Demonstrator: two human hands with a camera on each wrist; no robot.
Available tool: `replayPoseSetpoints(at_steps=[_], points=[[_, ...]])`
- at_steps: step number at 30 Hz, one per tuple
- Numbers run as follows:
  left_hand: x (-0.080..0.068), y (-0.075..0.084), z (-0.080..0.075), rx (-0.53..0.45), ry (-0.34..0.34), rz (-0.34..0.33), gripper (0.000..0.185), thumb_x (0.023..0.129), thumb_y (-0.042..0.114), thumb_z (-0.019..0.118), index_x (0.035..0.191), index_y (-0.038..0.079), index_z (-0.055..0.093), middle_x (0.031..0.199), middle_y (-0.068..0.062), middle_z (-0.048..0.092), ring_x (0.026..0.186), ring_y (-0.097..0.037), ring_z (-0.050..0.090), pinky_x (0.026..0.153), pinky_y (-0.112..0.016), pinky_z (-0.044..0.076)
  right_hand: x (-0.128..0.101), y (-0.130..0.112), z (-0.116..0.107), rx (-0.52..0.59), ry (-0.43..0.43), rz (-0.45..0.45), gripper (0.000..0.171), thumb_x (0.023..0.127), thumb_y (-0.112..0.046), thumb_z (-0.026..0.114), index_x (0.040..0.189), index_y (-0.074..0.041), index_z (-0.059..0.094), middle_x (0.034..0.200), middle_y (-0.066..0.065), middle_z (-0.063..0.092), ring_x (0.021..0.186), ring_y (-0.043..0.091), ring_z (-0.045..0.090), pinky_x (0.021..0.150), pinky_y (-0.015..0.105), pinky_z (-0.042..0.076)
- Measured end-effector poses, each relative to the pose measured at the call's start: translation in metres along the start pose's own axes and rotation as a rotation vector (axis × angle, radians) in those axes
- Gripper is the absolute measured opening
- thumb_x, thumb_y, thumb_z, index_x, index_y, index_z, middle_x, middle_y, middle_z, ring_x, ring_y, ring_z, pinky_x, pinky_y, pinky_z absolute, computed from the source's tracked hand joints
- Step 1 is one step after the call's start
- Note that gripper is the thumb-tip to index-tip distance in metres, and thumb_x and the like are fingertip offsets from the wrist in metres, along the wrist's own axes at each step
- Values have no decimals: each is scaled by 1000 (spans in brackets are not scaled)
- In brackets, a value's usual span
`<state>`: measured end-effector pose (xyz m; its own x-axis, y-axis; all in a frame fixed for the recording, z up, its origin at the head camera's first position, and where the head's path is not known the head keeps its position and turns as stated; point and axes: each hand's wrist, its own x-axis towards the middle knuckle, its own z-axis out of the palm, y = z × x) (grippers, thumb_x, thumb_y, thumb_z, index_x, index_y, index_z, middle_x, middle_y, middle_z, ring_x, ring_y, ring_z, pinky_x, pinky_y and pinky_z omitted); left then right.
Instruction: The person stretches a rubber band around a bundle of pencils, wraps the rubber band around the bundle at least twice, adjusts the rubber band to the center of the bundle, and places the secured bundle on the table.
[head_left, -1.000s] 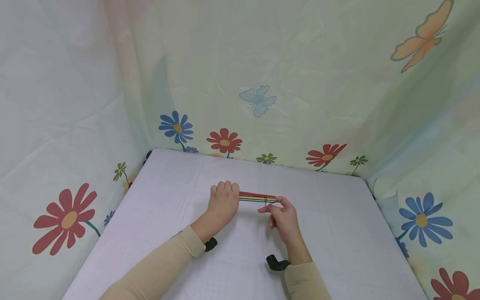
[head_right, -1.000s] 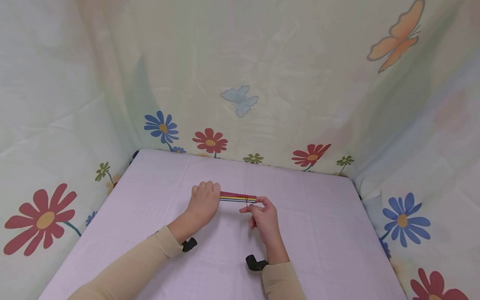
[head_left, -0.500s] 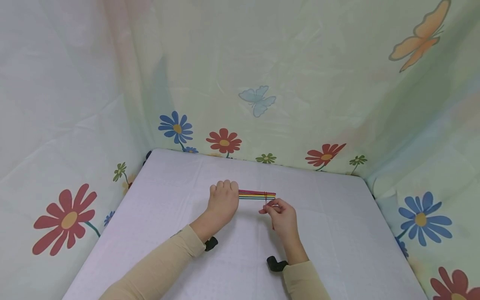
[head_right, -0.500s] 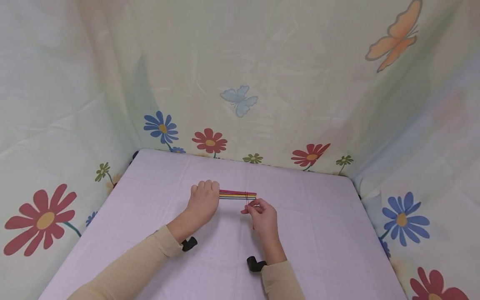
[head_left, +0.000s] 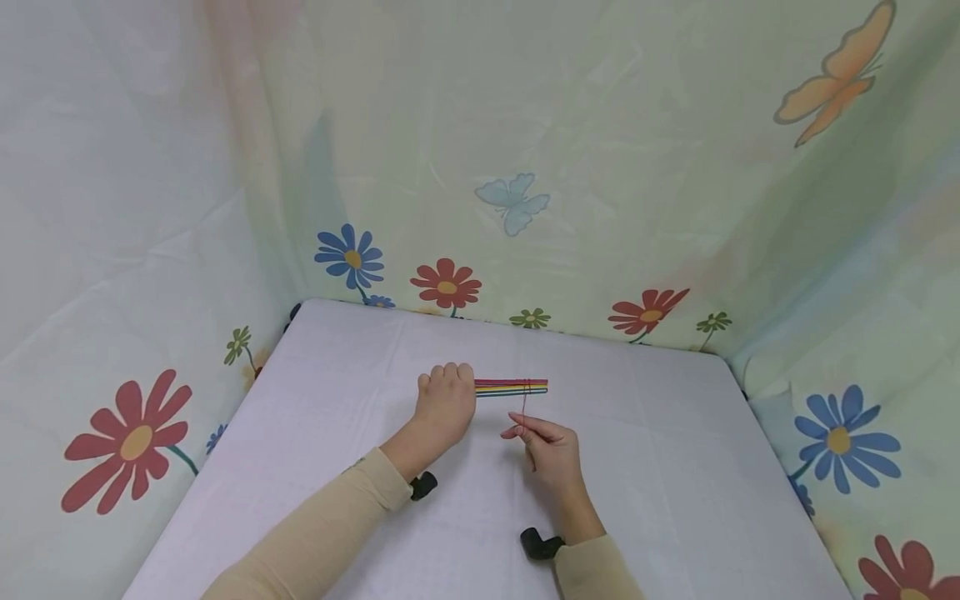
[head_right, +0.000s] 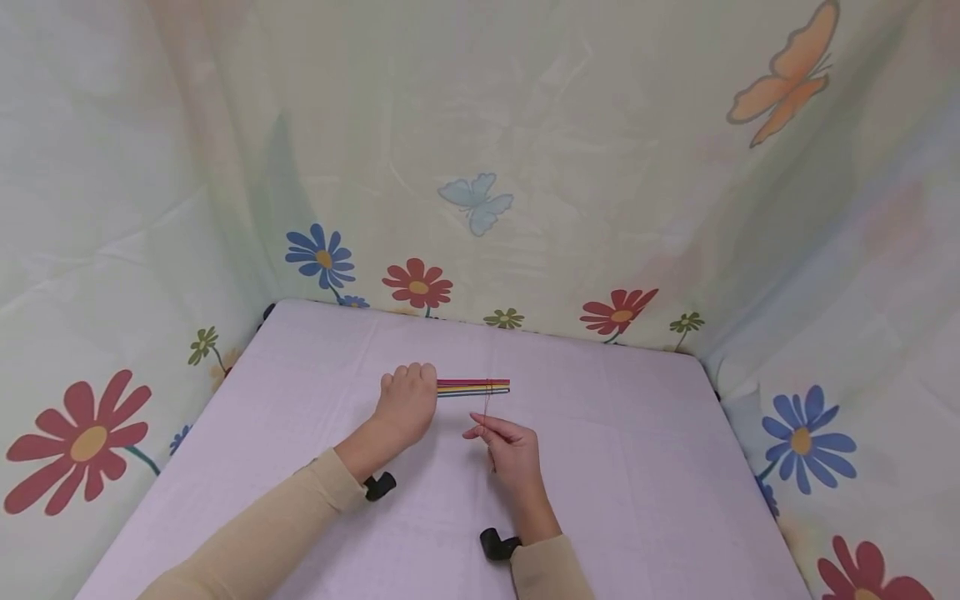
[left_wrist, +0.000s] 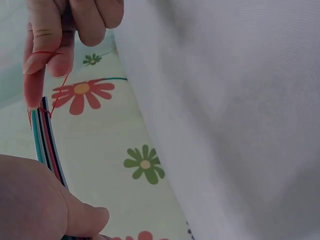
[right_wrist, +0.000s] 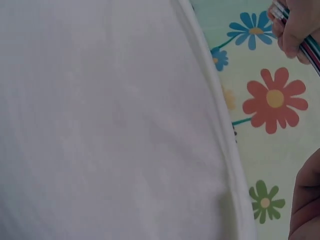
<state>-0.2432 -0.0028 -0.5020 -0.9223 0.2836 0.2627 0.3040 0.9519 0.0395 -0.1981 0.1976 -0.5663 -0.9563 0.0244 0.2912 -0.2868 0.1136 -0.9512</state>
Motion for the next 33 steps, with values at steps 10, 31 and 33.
replayPoseSetpoints(at_steps=[10, 31, 33], points=[[0, 6, 1, -41, -12, -40, 17, 105, 16, 63, 97, 6, 52, 87, -9, 58, 79, -23, 51, 67, -37, 34, -21, -10, 30, 613, 13, -28, 44, 112, -5, 51, 155, -2, 50, 98, -4, 84, 46, 6, 45, 47, 16, 37], [-1, 12, -4, -6, 38, -49, 18, 106, 16, 62, 94, 8, 50, 86, -7, 52, 79, -22, 46, 68, -36, 27, -4, -36, 35, 1395, 280, 478, 38, 103, -48, 53, 133, -26, 64, 104, -14, 76, 53, 3, 48, 54, 15, 43], [-1, 10, -2, -6, 42, -44, 18, 105, 17, 63, 95, 8, 50, 87, -7, 52, 79, -22, 46, 68, -36, 28, -2, -34, 30, 1379, 256, 509, 38, 102, -49, 55, 126, -23, 69, 96, -12, 76, 56, 4, 52, 57, 16, 47]])
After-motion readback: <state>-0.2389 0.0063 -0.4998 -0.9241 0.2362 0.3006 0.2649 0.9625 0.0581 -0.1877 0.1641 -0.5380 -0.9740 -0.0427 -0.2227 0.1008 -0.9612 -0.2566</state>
